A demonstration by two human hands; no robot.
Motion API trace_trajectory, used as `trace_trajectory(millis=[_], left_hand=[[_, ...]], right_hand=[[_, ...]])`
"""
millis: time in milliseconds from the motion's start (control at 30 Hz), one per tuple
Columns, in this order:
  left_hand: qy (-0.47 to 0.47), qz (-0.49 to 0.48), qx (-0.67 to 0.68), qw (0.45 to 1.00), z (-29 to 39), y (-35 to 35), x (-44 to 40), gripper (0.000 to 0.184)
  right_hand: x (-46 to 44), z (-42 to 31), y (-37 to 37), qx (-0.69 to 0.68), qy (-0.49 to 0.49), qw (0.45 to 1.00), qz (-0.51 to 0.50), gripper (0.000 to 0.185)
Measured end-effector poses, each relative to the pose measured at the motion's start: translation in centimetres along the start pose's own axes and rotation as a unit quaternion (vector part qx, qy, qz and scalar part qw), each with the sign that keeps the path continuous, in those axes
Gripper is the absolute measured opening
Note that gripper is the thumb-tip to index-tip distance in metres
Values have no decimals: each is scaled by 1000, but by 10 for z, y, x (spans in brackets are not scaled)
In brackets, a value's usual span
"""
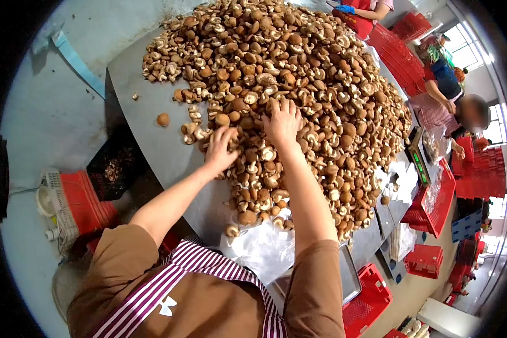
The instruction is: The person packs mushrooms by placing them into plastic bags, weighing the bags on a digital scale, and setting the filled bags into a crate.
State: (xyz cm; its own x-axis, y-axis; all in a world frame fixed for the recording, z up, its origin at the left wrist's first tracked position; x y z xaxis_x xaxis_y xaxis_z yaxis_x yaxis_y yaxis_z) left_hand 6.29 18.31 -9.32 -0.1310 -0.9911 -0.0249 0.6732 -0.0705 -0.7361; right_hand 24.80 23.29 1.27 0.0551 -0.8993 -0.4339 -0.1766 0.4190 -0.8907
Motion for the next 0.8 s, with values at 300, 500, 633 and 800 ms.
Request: trace_trajectory(millis=[300, 500, 633, 800], left_hand=[[283, -64, 5, 957, 78, 32, 56, 50], [456, -180, 35, 871, 114, 30, 91, 60], [483, -113, 69, 865, 115, 34, 69, 50], [238, 10, 17, 971, 88, -27, -79, 47]], right_hand=[[64, 0, 3, 54, -84, 981, -166, 41], [137, 41, -45, 0, -28, 997, -79, 37], [181, 81, -55, 16, 73, 993, -97, 41], [167, 111, -66, -26, 147, 985, -85, 32]])
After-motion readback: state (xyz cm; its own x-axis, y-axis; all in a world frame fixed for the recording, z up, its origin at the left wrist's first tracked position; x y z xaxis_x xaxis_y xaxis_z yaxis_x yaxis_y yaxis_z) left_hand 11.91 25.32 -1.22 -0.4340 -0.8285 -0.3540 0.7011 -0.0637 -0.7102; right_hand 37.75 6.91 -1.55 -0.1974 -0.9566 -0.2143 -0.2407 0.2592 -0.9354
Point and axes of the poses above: each hand's wrist, its own x-axis away from the middle knuckle, its own y-axis out of the palm, z = x × y, the point moved 7 cm from there along -x, towards the middle knuckle, and after that the axes turned 7 degrees about z, right-handed, at the moved point
